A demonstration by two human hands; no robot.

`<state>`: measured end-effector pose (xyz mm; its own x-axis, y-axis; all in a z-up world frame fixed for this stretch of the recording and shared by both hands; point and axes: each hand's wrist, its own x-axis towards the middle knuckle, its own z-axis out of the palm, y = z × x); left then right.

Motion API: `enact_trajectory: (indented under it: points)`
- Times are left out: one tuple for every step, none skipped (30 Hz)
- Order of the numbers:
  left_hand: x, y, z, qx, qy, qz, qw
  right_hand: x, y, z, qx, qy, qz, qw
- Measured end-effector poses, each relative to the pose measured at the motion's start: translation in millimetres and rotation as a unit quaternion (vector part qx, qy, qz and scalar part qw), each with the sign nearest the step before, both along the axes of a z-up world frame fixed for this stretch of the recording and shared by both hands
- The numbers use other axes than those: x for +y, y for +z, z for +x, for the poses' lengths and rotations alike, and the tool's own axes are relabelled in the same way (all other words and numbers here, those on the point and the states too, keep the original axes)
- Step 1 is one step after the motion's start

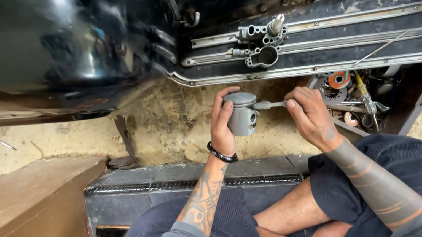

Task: Repairing a motorcycle piston using a small hand tool while sitting on the floor

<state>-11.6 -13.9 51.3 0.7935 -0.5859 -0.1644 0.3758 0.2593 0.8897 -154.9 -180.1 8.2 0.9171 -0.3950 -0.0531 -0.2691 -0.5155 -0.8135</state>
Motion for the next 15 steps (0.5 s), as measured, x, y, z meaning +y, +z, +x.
enact_trajectory:
  points:
    - [0,-1,1,-0.007,0.0,0.006,1.0,-1,11,4,-0.03,0.012,-0.031,0.999]
    - [-1,3,1,-0.007,-0.001,0.006,1.0,-5,-4,1,-0.03,0.011,-0.031,0.999]
    - [-1,8,0,-0.002,-0.003,0.003,1.0,-8,-17,-3,-0.037,-0.003,-0.022,0.999]
    - [-2,14,-1,0.002,-0.005,-0.001,1.0,-12,-30,-5,-0.045,-0.017,-0.013,0.999]
    - [0,18,-2,0.0,-0.005,-0.003,1.0,-11,-29,-8,-0.047,-0.018,-0.015,0.999]
    - [-2,21,-1,-0.002,-0.008,-0.01,1.0,-14,-28,-7,-0.052,-0.015,-0.036,0.998]
    - [-3,25,0,-0.003,-0.011,-0.017,1.0,-18,-26,-6,-0.056,-0.012,-0.058,0.997]
    - [-2,20,-1,-0.008,-0.01,-0.022,1.0,-16,-27,-5,-0.061,-0.01,-0.063,0.996]
    - [-1,15,-2,-0.013,-0.009,-0.014,1.0,-14,-29,-4,-0.065,-0.018,-0.034,0.997]
    - [2,9,-5,-0.014,-0.007,-0.001,1.0,-8,-31,-6,-0.067,-0.026,0.001,0.997]
    - [3,-2,-3,-0.015,-0.006,-0.002,1.0,-14,-20,-3,-0.067,-0.024,0.0,0.997]
    - [5,-14,0,-0.028,-0.01,0.0,1.0,-19,-9,-1,-0.065,-0.026,-0.039,0.997]
    - [7,-26,3,-0.041,-0.014,0.001,0.999,-23,1,2,-0.063,-0.028,-0.079,0.994]
    - [5,-27,0,-0.042,-0.012,0.002,0.999,-20,-4,2,-0.064,-0.026,-0.077,0.995]
    - [4,-28,-3,-0.046,-0.018,0.012,0.999,-18,-9,3,-0.073,-0.019,-0.081,0.994]
